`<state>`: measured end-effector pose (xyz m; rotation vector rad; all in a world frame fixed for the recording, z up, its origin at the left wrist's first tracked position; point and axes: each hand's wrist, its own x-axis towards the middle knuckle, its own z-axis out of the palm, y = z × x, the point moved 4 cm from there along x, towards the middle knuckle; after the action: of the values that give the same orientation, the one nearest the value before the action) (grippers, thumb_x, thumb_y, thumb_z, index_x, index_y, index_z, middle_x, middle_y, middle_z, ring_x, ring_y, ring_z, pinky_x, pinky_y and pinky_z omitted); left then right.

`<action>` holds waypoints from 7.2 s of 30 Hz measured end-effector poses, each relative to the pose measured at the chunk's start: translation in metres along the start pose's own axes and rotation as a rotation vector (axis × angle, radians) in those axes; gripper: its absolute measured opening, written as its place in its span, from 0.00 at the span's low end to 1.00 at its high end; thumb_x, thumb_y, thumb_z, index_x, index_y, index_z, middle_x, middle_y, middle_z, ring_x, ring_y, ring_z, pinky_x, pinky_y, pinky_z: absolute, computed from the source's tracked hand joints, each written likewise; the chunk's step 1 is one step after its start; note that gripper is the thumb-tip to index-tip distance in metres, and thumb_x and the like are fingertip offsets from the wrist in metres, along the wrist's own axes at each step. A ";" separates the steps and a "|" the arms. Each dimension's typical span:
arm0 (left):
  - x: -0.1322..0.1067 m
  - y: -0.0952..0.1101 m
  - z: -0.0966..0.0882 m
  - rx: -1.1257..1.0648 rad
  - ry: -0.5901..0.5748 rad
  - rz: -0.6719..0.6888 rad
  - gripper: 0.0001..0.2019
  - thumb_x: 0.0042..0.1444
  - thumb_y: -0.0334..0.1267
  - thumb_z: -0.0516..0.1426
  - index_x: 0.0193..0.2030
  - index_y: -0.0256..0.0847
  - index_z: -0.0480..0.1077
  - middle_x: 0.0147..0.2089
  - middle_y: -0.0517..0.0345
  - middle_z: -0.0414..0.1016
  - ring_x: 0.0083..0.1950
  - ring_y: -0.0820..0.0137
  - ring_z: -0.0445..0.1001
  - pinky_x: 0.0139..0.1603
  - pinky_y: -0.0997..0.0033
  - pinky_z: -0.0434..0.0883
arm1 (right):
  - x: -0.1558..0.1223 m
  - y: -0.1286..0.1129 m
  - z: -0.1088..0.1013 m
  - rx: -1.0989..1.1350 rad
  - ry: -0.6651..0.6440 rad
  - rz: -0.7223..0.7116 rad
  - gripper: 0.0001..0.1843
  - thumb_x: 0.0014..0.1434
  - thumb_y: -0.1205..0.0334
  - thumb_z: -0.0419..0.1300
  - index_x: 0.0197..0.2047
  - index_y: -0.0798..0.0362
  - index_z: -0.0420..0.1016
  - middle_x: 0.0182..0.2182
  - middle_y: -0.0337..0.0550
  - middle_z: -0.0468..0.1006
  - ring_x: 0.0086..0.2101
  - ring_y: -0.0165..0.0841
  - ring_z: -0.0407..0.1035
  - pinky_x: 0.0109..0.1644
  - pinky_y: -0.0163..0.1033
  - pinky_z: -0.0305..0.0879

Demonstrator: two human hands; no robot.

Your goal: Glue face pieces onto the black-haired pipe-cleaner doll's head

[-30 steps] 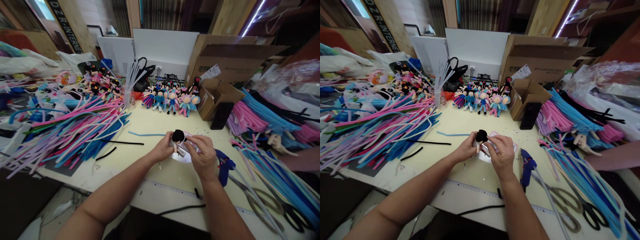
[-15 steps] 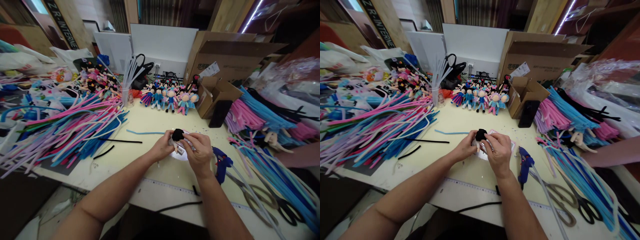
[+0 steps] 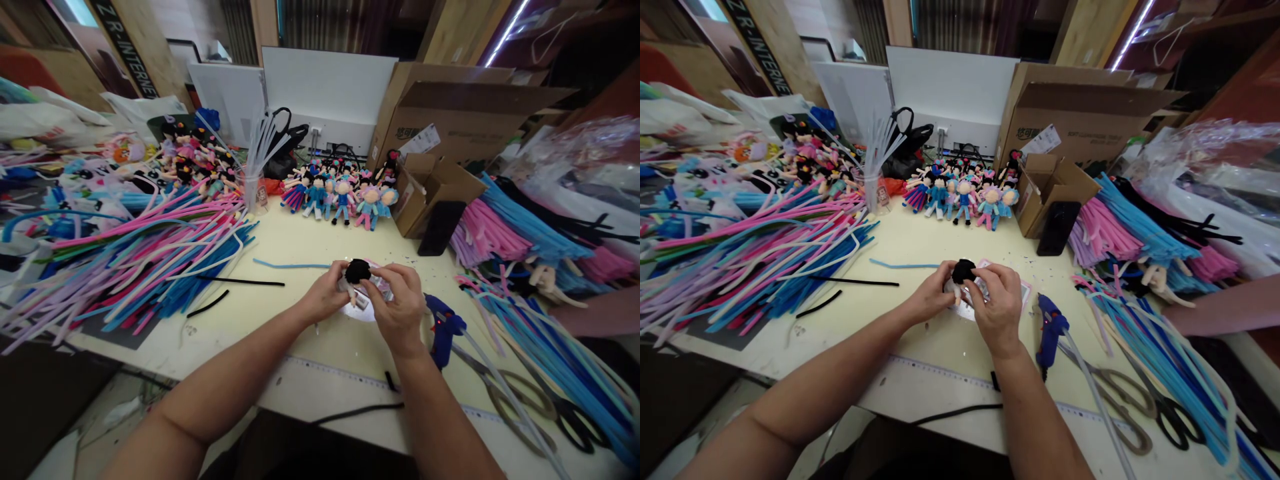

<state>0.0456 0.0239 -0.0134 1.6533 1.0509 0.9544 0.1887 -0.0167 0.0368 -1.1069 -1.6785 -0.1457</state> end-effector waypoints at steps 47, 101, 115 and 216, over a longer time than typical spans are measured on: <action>0.000 -0.001 -0.001 0.080 0.004 0.007 0.23 0.45 0.28 0.55 0.51 0.41 0.60 0.41 0.61 0.70 0.38 0.71 0.68 0.38 0.73 0.64 | 0.001 0.004 0.000 0.023 -0.054 0.109 0.02 0.56 0.65 0.63 0.33 0.51 0.77 0.32 0.42 0.72 0.36 0.36 0.68 0.42 0.44 0.65; 0.002 -0.002 -0.004 0.034 0.040 -0.026 0.22 0.45 0.29 0.56 0.50 0.40 0.61 0.39 0.61 0.70 0.38 0.71 0.67 0.37 0.72 0.63 | 0.001 0.005 -0.001 -0.001 -0.087 0.073 0.06 0.59 0.61 0.62 0.39 0.51 0.80 0.34 0.44 0.75 0.38 0.37 0.68 0.43 0.45 0.66; 0.002 -0.001 -0.004 0.025 0.032 0.011 0.23 0.44 0.27 0.54 0.50 0.39 0.61 0.43 0.59 0.71 0.41 0.70 0.68 0.41 0.72 0.64 | 0.002 0.005 -0.002 0.043 -0.125 0.086 0.06 0.60 0.66 0.60 0.39 0.52 0.80 0.34 0.44 0.72 0.38 0.37 0.68 0.44 0.45 0.66; -0.001 0.004 -0.014 0.118 0.089 -0.026 0.26 0.45 0.33 0.62 0.53 0.43 0.64 0.41 0.61 0.72 0.40 0.70 0.70 0.41 0.72 0.66 | -0.010 0.056 0.019 0.841 0.023 0.955 0.12 0.51 0.51 0.64 0.33 0.51 0.75 0.27 0.34 0.72 0.26 0.26 0.63 0.31 0.33 0.60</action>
<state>0.0337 0.0260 -0.0060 1.7017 1.2059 0.9732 0.2158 0.0199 -0.0022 -1.0855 -0.8587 1.0474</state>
